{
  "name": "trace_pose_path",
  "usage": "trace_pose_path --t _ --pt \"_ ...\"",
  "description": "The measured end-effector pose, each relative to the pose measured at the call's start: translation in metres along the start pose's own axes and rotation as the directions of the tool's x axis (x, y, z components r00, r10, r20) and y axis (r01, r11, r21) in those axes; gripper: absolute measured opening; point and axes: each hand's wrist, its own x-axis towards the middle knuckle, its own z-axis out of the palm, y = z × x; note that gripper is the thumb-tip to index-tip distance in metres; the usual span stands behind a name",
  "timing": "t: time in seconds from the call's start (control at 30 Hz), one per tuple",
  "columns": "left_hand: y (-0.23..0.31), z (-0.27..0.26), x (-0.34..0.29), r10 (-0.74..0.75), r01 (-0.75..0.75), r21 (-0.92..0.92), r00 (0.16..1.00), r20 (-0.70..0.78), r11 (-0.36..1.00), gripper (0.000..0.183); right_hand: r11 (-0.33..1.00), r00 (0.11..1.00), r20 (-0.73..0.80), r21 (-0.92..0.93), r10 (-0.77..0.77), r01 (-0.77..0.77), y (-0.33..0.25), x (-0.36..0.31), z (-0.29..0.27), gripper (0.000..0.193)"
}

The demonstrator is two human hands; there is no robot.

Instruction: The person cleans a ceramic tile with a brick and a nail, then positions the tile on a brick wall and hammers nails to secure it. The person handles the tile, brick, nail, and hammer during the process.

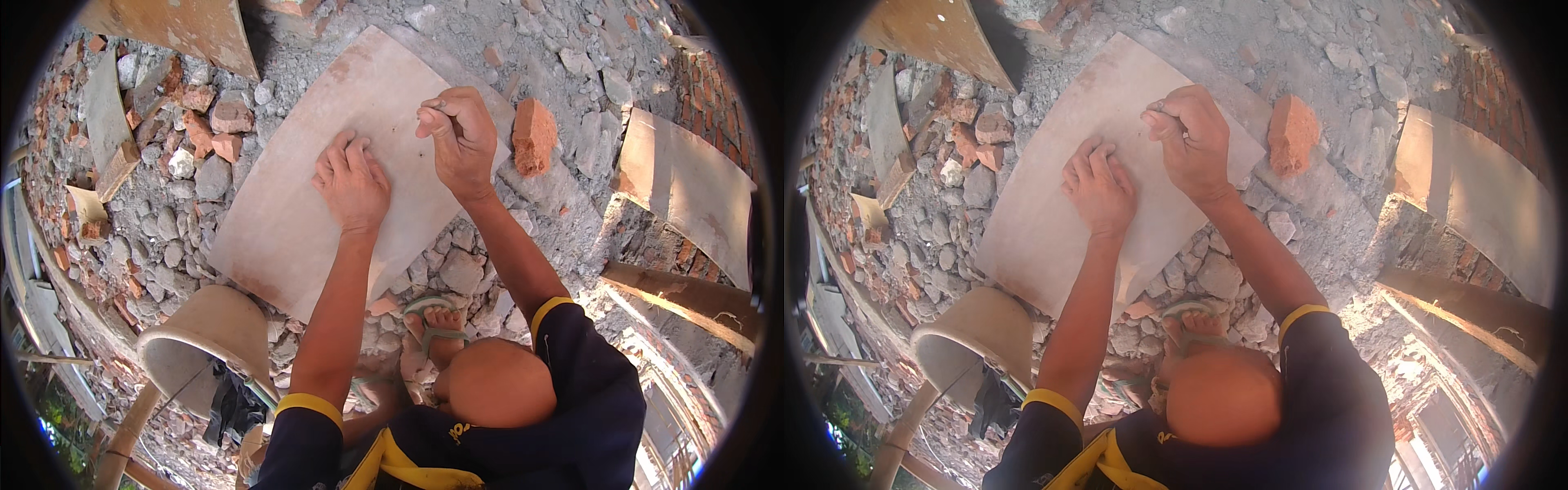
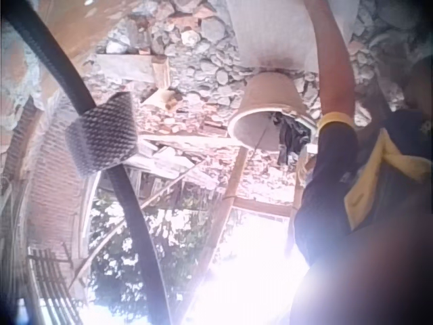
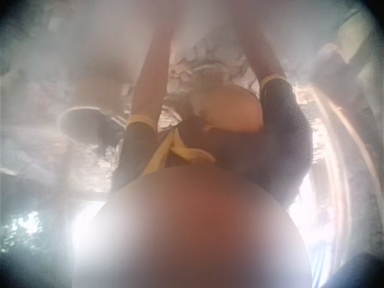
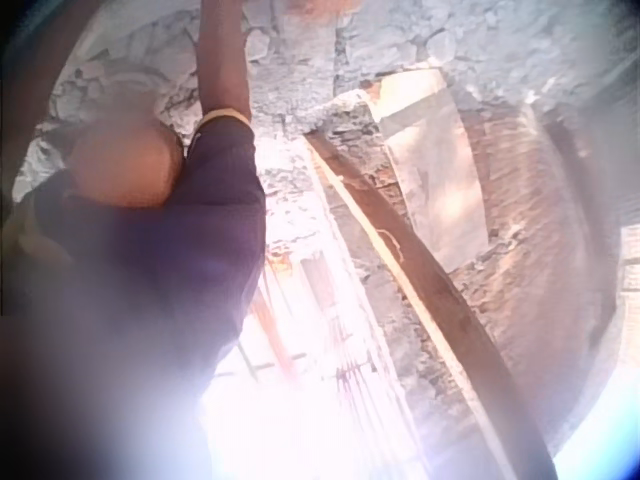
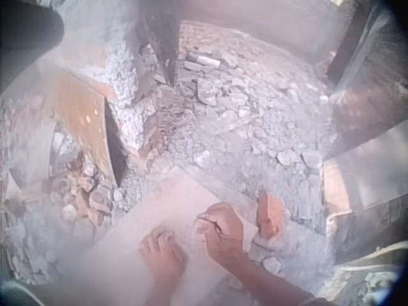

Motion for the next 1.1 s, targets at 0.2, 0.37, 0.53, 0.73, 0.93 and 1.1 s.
trace_pose_path --t 0.2,0.37,0.53,0.73,0.93,1.1 --pt "-0.006 -0.002 0.001 -0.014 0.014 -0.005 1.000 -0.022 1.000 0.022 0.947 0.950 -0.261 -0.222 0.171 -0.232 -0.004 -0.024 -0.027 0.010" --pt "-0.011 -0.002 0.001 0.004 -0.008 -0.113 0.999 -0.034 0.994 0.022 0.961 0.960 -0.151 -0.115 0.235 -0.253 -0.003 -0.038 -0.033 0.011" --pt "-0.040 -0.024 0.022 0.008 -0.033 -0.179 0.991 -0.137 0.983 0.029 0.958 0.973 -0.065 -0.172 0.221 -0.229 -0.004 -0.037 -0.019 0.009" --pt "-0.088 -0.055 0.050 -0.305 0.313 0.120 0.949 -0.076 0.942 0.050 0.949 0.978 -0.025 -0.236 0.206 -0.206 -0.008 -0.044 -0.017 0.009" --pt "-0.095 -0.068 0.061 -0.320 0.307 0.120 0.941 0.109 0.944 0.054 0.943 0.985 0.027 -0.294 0.168 -0.153 -0.004 -0.042 -0.023 0.006" --pt "-0.090 -0.082 0.074 -0.351 0.340 0.087 0.911 0.216 0.936 0.059 0.935 0.983 0.074 -0.327 0.168 -0.136 -0.016 -0.039 -0.031 0.007"
